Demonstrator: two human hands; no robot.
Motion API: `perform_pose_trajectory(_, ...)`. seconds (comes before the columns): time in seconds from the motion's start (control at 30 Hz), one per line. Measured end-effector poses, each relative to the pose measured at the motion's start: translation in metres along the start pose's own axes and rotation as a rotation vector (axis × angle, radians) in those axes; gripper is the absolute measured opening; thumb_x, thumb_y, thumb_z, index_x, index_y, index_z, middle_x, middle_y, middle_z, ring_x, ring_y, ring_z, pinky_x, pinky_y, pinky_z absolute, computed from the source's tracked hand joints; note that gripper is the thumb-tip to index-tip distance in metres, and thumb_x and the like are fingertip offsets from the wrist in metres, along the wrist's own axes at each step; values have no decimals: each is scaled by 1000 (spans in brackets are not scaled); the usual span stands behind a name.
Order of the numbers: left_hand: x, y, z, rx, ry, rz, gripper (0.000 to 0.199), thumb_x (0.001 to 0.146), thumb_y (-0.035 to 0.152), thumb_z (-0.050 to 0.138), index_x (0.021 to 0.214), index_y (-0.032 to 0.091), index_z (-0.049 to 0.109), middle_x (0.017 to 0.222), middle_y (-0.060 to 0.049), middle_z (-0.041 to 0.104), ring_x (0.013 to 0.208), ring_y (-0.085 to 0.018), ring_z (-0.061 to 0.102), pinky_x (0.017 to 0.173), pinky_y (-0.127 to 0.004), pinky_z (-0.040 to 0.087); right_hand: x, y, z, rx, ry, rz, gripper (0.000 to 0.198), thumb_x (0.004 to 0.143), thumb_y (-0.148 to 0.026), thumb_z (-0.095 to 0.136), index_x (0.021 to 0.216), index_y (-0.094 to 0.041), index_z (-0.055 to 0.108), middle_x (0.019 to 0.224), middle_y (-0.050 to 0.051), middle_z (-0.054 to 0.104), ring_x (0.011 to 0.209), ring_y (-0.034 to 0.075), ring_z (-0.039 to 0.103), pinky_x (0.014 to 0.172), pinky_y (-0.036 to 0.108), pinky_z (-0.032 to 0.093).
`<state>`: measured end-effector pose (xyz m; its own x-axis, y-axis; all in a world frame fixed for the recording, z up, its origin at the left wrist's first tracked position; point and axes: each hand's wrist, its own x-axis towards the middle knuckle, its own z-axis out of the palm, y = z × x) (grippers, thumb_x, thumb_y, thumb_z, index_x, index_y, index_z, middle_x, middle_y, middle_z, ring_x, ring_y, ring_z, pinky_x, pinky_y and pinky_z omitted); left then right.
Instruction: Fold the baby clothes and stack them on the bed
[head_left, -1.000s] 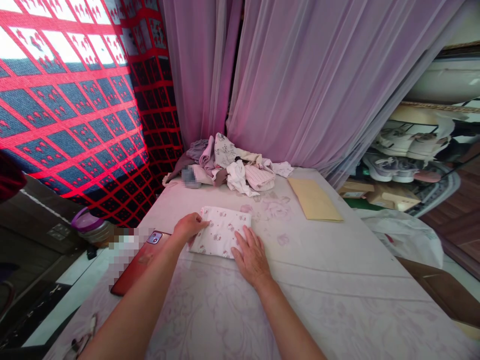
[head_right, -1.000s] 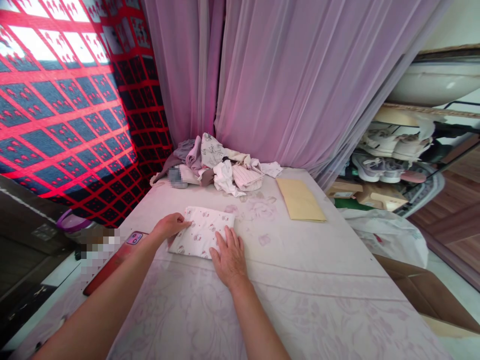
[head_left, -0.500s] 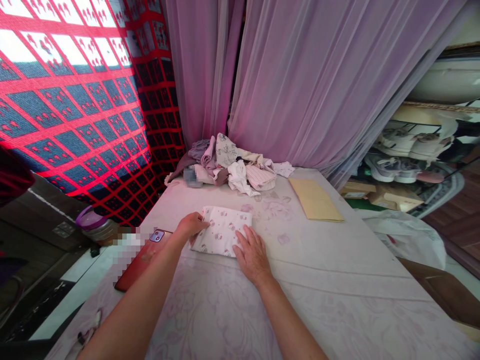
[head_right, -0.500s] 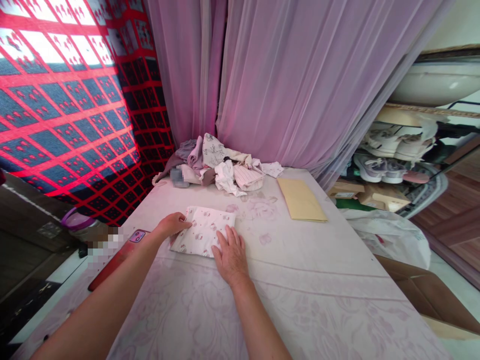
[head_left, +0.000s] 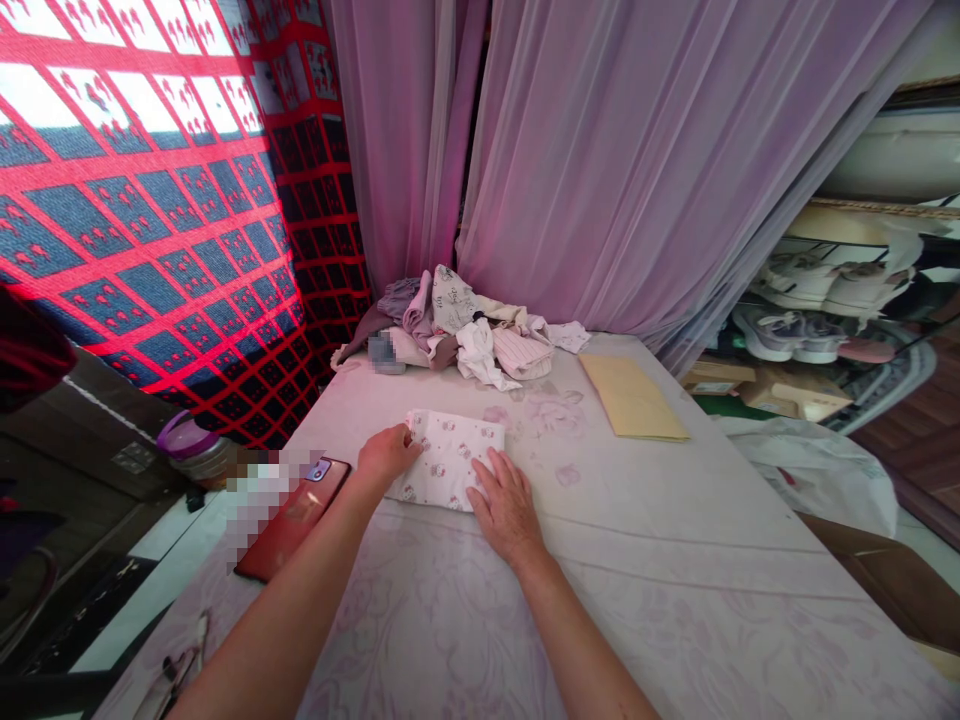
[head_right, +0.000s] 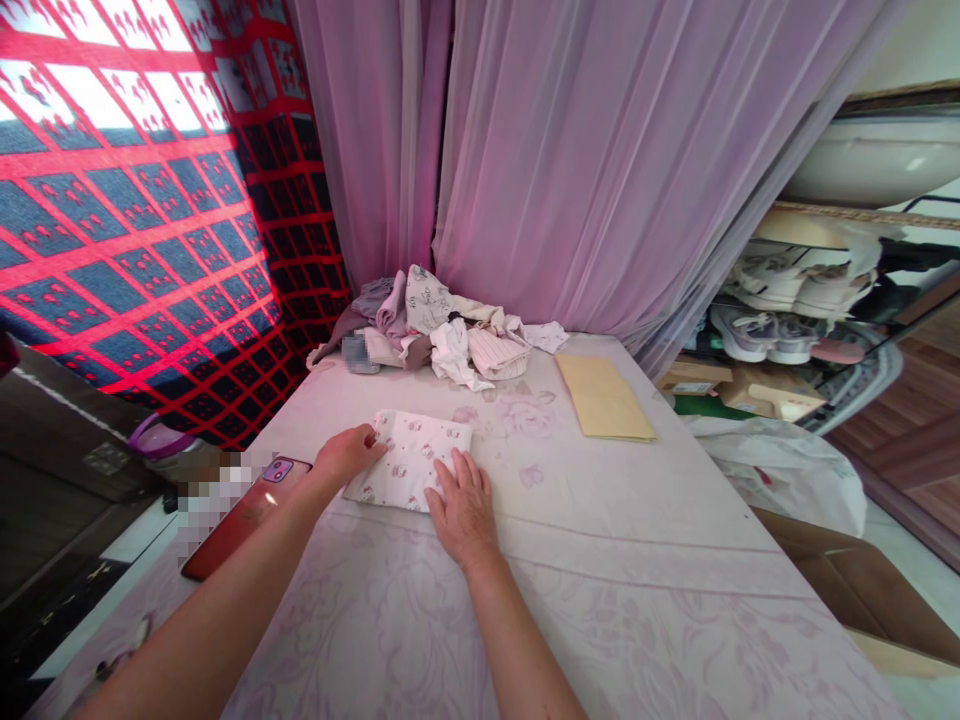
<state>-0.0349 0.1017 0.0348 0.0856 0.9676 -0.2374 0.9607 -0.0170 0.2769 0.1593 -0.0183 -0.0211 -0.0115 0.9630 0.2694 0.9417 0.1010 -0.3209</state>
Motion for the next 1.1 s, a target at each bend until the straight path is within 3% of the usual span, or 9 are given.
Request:
perform_pose_trajectory(0.17, 7, -5, 2, -45, -21, -34, 33, 73, 49, 62, 93, 23, 61, 99, -6, 72, 89, -22, 66, 63, -25, 42, 0, 3, 2, 0, 6, -10, 43, 94, -35, 42, 134, -25, 53, 147, 10, 40, 136, 26, 32, 108, 47, 30)
perform_pose_trajectory(0.4, 11, -7, 1, -36, -44, -19, 25, 72, 46, 63, 81, 23, 66, 89, -4, 73, 80, -22, 67, 60, -26, 42, 0, 6, 4, 2, -12, -22, 44, 94, -37, 40, 135, -24, 51, 148, 10, 39, 137, 26, 31, 108, 47, 29)
perform_pose_trajectory(0.67, -17, 11, 1, 56, 94, 32, 21, 83, 35, 51, 94, 23, 65, 107, -9, 67, 95, -25, 63, 69, -30, 44, 1, 6, 6, 8, 8, -32, 44, 94, -36, 42, 135, -25, 52, 148, 10, 40, 137, 26, 32, 108, 47, 29)
perform_pose_trajectory(0.9, -35, 23, 14, 77, 154, 146, 31, 91, 25, 41, 115, 31, 61, 114, -7, 64, 97, -23, 61, 78, -32, 43, 0, 5, 4, 5, 20, -26, 43, 93, -36, 43, 134, -24, 53, 147, 10, 41, 137, 26, 32, 108, 46, 30)
perform_pose_trajectory(1.0, -36, 20, 20, 0, 174, 159, 30, 91, 24, 43, 113, 31, 62, 116, -5, 64, 100, -21, 60, 81, -30, 42, -1, 4, 3, 4, 38, -21, 43, 93, -35, 43, 133, -24, 53, 146, 10, 42, 136, 26, 32, 108, 46, 30)
perform_pose_trajectory(1.1, -30, 12, 21, -136, 189, 72, 28, 89, 25, 46, 113, 28, 61, 120, -5, 62, 100, -19, 61, 82, -28, 42, -1, 3, 2, 6, 30, -18, 43, 93, -34, 43, 133, -23, 53, 146, 10, 42, 136, 25, 33, 108, 46, 30)
